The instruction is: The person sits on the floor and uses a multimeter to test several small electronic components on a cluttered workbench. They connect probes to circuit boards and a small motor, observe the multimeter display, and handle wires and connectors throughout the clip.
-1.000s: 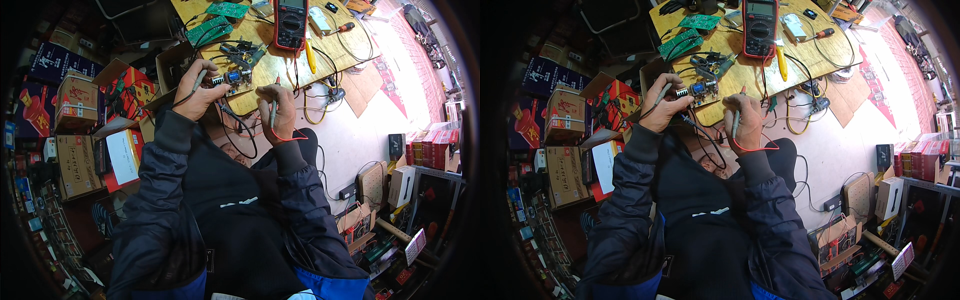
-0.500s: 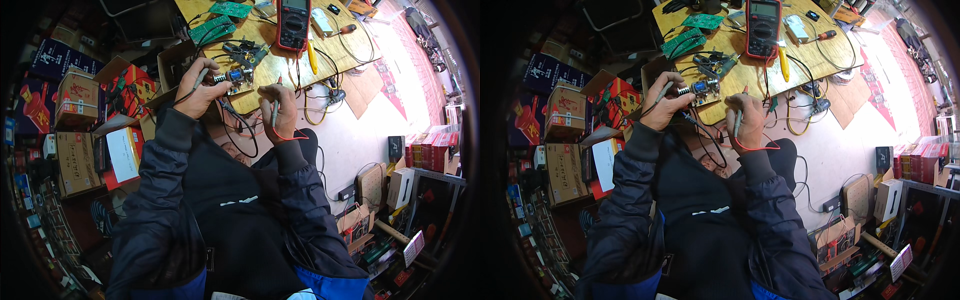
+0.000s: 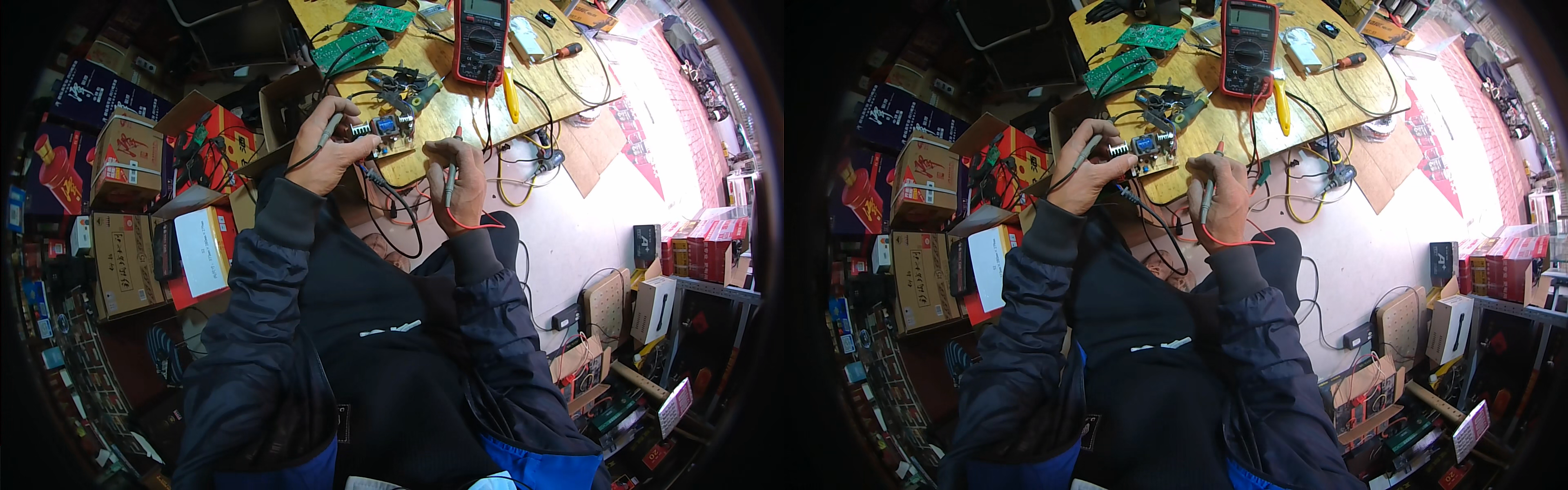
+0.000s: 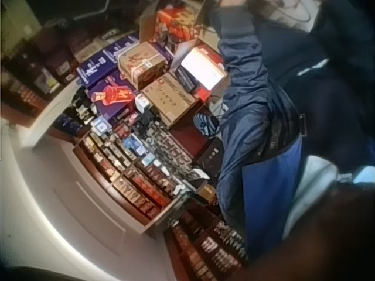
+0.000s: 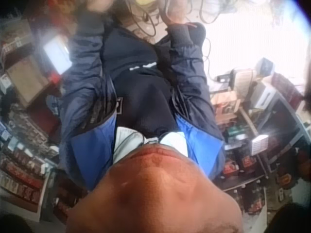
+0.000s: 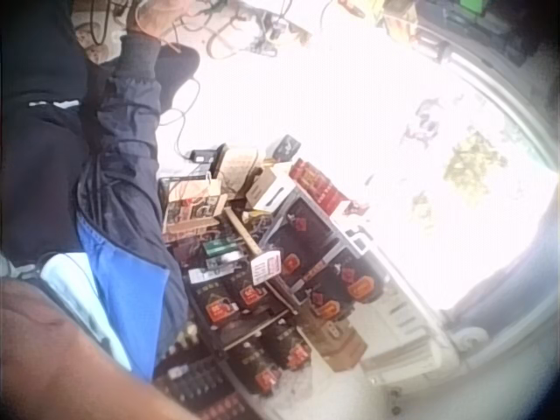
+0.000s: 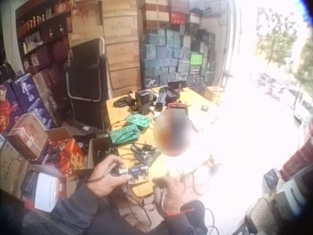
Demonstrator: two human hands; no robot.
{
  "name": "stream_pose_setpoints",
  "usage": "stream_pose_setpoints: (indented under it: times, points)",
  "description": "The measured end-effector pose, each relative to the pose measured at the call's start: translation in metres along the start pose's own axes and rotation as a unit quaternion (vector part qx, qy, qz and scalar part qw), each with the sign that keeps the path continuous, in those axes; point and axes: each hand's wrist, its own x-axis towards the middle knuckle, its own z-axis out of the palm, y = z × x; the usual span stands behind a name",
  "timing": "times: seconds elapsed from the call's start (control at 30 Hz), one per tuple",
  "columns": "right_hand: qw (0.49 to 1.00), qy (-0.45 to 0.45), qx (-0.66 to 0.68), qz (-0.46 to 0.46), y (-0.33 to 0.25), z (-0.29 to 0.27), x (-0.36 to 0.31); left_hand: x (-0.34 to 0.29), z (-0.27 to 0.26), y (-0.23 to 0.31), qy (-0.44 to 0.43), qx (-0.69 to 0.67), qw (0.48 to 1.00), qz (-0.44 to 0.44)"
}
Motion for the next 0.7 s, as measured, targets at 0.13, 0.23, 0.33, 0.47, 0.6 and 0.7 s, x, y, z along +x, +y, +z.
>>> stream_pose_setpoints:
  times: [0.13,0.23,0.33,0.47,0.6,0.7]
  points:
    - [1.000,0.002,0.004,-0.006,0.0010,0.0002,0.0001,-0.0010,0.0000,0.0004,0.004,0.011,1.000,0.011]
    - [1.000,0.001,0.003,-0.003,0.0013,0.0001,-0.0002,-0.0013,0.0005,-0.0004,0.007,0.009,1.000,0.015]
    - [1.000,0.001,-0.002,-0.006,0.0009,-0.0004,0.0001,-0.0030,0.0000,-0.0018,0.009,0.015,1.000,0.011]
    - [1.000,0.004,-0.005,-0.013,-0.0009,-0.0006,0.0010,-0.0040,-0.0006,-0.0037,0.012,0.020,1.000,0.015]
    - [1.000,0.021,0.012,0.007,-0.0025,0.0005,0.0004,-0.0036,-0.0003,-0.0051,0.008,0.011,0.999,0.030]
    - [1.000,0.002,-0.008,-0.010,-0.0013,-0.0006,0.0007,-0.0038,-0.0007,-0.0054,0.009,0.020,0.999,0.029]
